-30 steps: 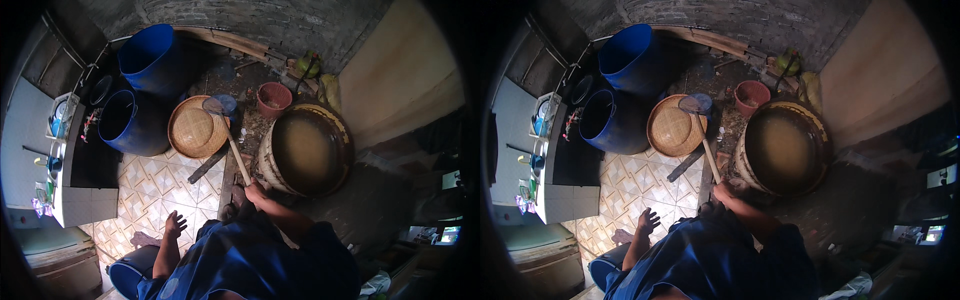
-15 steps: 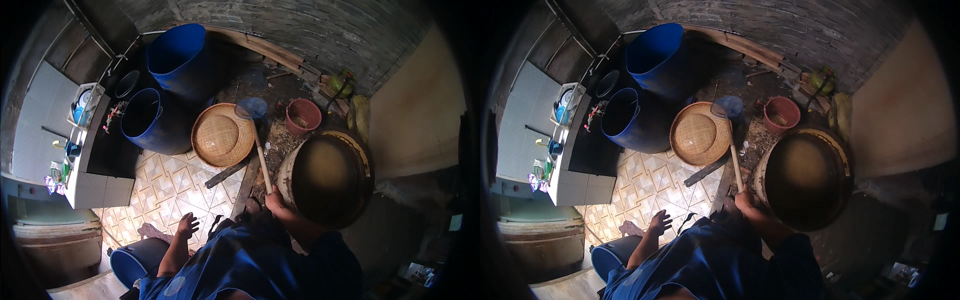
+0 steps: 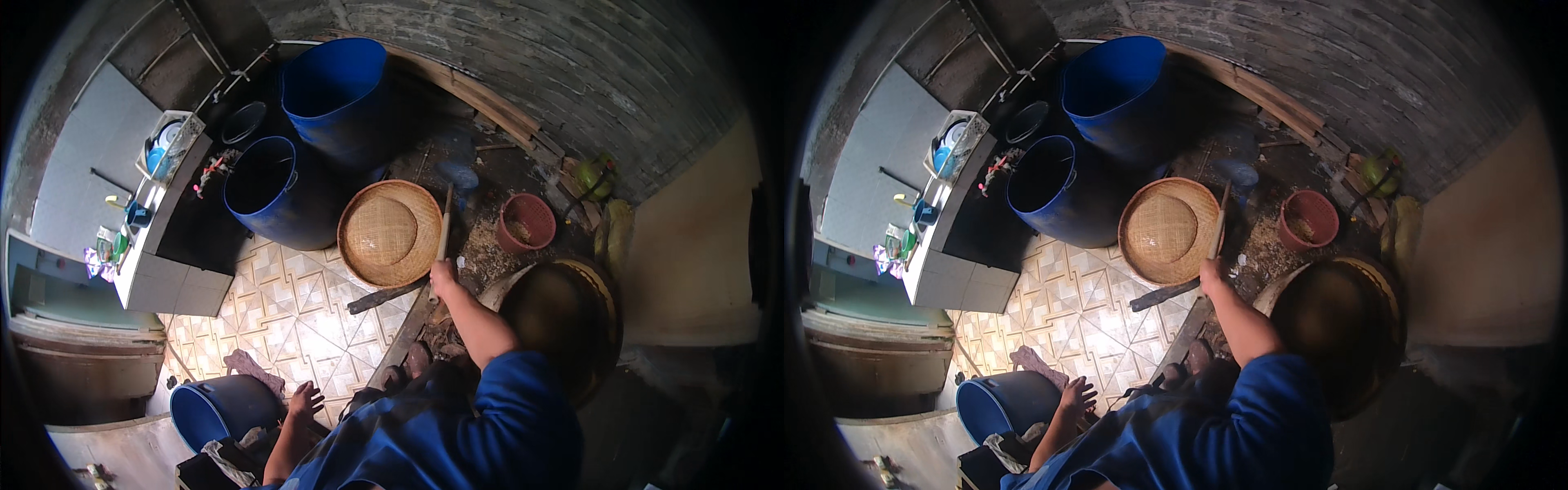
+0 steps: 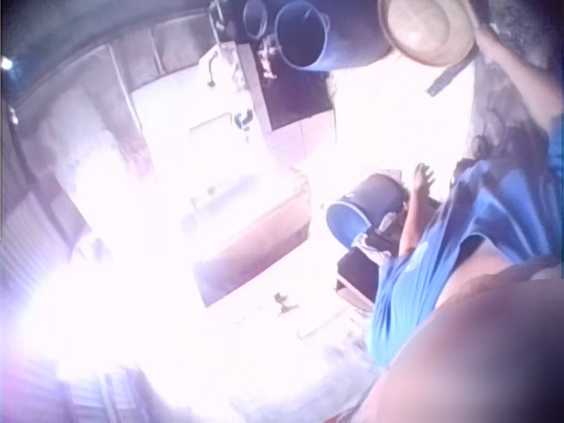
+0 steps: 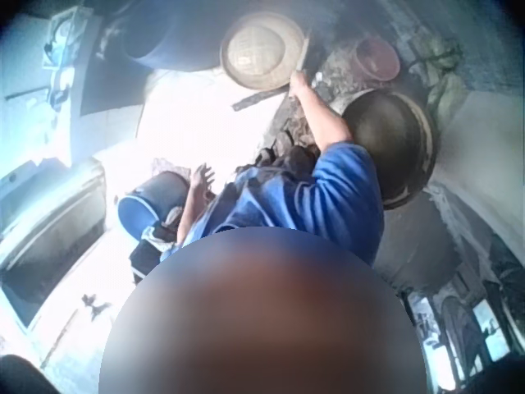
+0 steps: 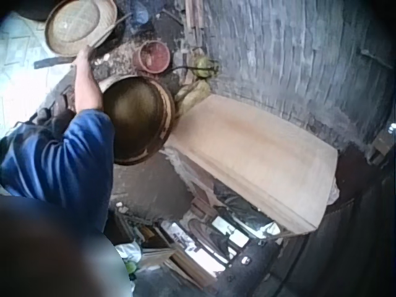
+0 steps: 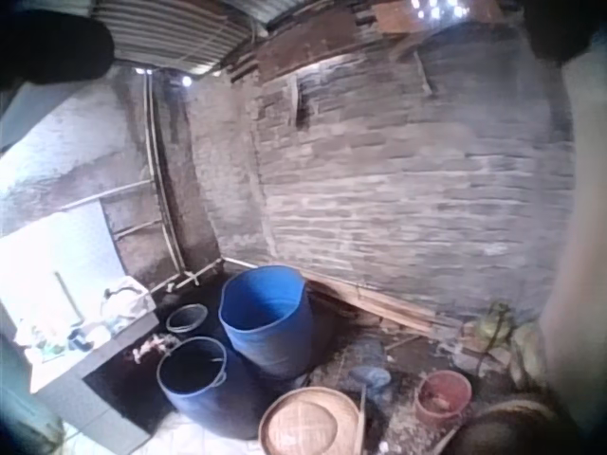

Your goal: The person stirs a grainy mixture in a large ceramic jar, adds water from a bucket, covers the jar with a sack, and then scoops some of the mixture into a woven tray. The person also moves buckets and handles a wooden stick during the process.

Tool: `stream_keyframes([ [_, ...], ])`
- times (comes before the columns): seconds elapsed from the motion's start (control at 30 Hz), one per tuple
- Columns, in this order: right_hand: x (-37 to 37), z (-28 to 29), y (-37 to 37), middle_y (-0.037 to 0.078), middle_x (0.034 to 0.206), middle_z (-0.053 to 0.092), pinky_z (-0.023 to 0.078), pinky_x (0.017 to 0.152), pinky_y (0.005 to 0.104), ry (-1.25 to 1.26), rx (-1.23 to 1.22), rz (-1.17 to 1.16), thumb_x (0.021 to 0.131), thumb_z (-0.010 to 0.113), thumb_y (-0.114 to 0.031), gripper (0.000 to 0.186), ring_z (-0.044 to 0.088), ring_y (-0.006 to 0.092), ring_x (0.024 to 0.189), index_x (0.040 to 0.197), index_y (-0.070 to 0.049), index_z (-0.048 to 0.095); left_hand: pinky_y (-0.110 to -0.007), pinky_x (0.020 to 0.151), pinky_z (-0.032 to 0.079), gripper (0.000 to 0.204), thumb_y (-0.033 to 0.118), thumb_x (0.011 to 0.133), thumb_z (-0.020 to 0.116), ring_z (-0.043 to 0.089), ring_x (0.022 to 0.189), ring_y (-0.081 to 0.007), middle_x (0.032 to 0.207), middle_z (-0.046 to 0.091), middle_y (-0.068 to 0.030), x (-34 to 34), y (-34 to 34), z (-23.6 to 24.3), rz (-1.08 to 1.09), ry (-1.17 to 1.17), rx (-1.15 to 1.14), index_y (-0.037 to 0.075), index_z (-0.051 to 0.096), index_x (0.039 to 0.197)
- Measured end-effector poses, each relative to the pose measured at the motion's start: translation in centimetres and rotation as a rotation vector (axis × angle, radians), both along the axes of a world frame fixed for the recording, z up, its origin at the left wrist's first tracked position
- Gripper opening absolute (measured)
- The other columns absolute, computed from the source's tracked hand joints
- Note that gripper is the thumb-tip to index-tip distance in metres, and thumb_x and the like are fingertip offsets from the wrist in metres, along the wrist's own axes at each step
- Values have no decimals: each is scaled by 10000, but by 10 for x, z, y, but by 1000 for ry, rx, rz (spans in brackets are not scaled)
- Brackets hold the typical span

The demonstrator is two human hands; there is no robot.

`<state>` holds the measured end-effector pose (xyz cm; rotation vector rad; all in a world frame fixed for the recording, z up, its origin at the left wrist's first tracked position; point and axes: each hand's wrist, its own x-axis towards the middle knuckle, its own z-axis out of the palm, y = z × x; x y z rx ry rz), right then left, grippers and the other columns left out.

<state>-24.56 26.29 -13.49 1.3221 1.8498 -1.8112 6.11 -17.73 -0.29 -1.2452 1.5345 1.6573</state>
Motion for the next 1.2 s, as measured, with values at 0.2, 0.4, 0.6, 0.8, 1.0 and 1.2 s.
stream_keyframes([
  [0.2, -86, 63, -9, 161, 1430, 481, 440, 995, 434, 202, -32, 43, 902, 437, -75, 616, 500, 304, 1263, 1505, -146, 332, -566, 999, 416, 663, 371, 998, 534, 484, 1273, -449, 1506, 357, -256, 35, -1, -1, 136, -39, -5, 69, 259, 1520],
  [0.4, -81, 62, -8, 204, 1470, 449, 464, 993, 440, 319, 256, 225, 883, 582, -89, 620, 520, 353, 1273, 1477, -104, 406, -558, 1002, 417, 676, 376, 982, 571, 472, 1282, -444, 1501, 366, -241, 47, 6, -20, 143, -73, 23, 84, 269, 1512],
  [0.6, 81, -17, -5, 195, 1227, 646, 464, 988, 415, 84, 244, 629, 873, 538, -123, 349, 607, 346, 1157, 1199, -50, 639, -539, 1005, 404, 616, 419, 986, 528, 517, 1241, -378, 1460, 442, -180, 27, 27, -20, 29, -85, -16, 120, 332, 1487],
  [0.8, 240, -55, 21, 135, 1177, 687, 501, 955, 385, -49, 186, 964, 824, 699, -328, 445, 645, 295, 1113, 1180, -63, 674, -526, 987, 415, 693, 474, 954, 562, 532, 1225, -378, 1437, 464, -177, -8, 30, -24, -57, -70, -12, 108, 325, 1492],
  [1.0, 281, -56, 50, 125, 1097, 705, 518, 903, 358, -119, 307, 952, 822, 720, -308, 427, 673, 250, 1023, 1161, -53, 673, -532, 972, 440, 657, 419, 988, 523, 524, 1249, -377, 1470, 439, -183, -54, 37, -30, -262, -63, -37, 109, 284, 1516],
  [1.2, 287, -33, 60, 138, 1120, 694, 515, 915, 355, 2, 319, 841, 820, 714, -294, 439, 664, 258, 1049, 1188, -60, 663, -538, 978, 426, 685, 493, 955, 565, 535, 1233, -372, 1447, 462, -168, -88, 55, -35, -427, -25, -25, 138, 323, 1488],
])
